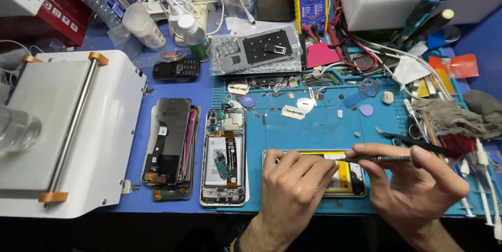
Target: Disassembling, cleaning, and reassembling components of a smartphone at a workbench.
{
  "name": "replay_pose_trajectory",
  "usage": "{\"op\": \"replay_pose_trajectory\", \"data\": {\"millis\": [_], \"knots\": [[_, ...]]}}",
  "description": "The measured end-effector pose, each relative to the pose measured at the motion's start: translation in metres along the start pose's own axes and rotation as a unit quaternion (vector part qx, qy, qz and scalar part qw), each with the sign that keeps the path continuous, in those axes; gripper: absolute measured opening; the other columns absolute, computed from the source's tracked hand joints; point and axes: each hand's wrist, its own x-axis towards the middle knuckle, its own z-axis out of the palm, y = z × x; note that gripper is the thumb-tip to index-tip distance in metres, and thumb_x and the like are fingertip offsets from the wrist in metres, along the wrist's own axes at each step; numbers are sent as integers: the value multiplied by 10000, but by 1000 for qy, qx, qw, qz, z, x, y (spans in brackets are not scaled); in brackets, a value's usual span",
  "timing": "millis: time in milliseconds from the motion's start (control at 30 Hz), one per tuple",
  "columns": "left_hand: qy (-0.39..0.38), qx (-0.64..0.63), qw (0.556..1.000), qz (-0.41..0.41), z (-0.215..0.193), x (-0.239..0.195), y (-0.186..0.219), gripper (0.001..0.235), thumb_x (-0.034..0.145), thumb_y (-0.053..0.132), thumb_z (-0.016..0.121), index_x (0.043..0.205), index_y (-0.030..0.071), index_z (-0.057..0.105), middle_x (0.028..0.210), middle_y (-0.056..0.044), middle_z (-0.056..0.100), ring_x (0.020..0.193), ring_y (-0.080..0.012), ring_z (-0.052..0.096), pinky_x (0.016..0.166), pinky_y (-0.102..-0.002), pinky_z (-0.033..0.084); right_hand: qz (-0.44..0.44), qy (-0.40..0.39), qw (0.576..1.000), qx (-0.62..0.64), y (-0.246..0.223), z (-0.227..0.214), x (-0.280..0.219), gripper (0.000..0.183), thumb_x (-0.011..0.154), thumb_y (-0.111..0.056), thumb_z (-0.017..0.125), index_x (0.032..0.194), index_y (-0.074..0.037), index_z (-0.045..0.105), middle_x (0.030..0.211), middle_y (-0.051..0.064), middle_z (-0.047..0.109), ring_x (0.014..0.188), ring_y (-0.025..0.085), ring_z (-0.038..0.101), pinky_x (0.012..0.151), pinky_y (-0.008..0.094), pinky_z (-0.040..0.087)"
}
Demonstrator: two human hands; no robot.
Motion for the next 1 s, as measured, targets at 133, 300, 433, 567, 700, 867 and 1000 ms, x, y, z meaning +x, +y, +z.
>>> {"op": "replay_pose_trajectory", "data": {"millis": [133, 300, 433, 567, 700, 867, 1000], "knots": [[32, -1, 999, -33, 2, 1, -3, 62, 878, 89, 802, 899, 84, 744, 862, 13, 740, 706, -151, 536, 769, -366, 375, -23, -11, 1000, 6, 6, 1, -4, 700, 910, 15, 692, 1367, -153, 190, 1147, 259, 607, 971, 314, 772, 790, 346, 713], [17, -19, 999, -34, 1, 3, -3, 106, 865, 62, 801, 934, 95, 728, 906, 15, 738, 735, -160, 536, 802, -388, 366, -15, 0, 1000, 3, 4, 1, -4, 684, 914, 18, 693, 1355, -160, 202, 1099, 234, 664, 942, 287, 772, 806, 334, 691], [11, 8, 1000, -27, 0, 4, -2, 96, 866, 64, 800, 926, 83, 728, 892, 0, 734, 728, -171, 517, 815, -418, 360, -20, -19, 1000, 4, 8, 2, -7, 698, 904, 20, 699, 1359, -153, 197, 1149, 246, 630, 981, 309, 773, 820, 359, 713], [-3, 47, 999, -14, -1, 1, -1, 76, 880, 50, 745, 954, 57, 725, 916, -46, 728, 773, -195, 534, 830, -469, 355, -14, -12, 999, 32, 22, 4, -23, 716, 876, -19, 751, 1401, -119, 274, 1104, 245, 708, 1001, 283, 788, 753, 254, 651], [2, 73, 997, 0, -3, 2, 0, 88, 870, 38, 701, 957, 52, 703, 900, -57, 694, 796, -211, 533, 851, -485, 338, -64, -19, 998, -2, 26, 6, -17, 832, 846, 6, 820, 1433, -114, 243, 1164, 222, 621, 959, 300, 781, 711, 302, 655], [19, 105, 994, -6, -19, 10, -11, 182, 812, -11, 701, 977, 65, 698, 896, -52, 687, 797, -231, 543, 866, -462, 367, -61, -79, 994, 54, 15, 10, 12, 678, 983, 151, 650, 1453, -121, 245, 1423, 203, 469, 1188, 380, 746, 898, 350, 696], [27, 89, 995, -34, -40, 9, -20, 110, 886, 29, 769, 969, 73, 711, 897, -17, 715, 814, -208, 545, 899, -463, 361, -68, -117, 989, 60, -14, 15, 49, 623, 1033, 268, 635, 1427, 66, 198, 1055, 350, 668, 973, 406, 762, 789, 394, 673]]}}
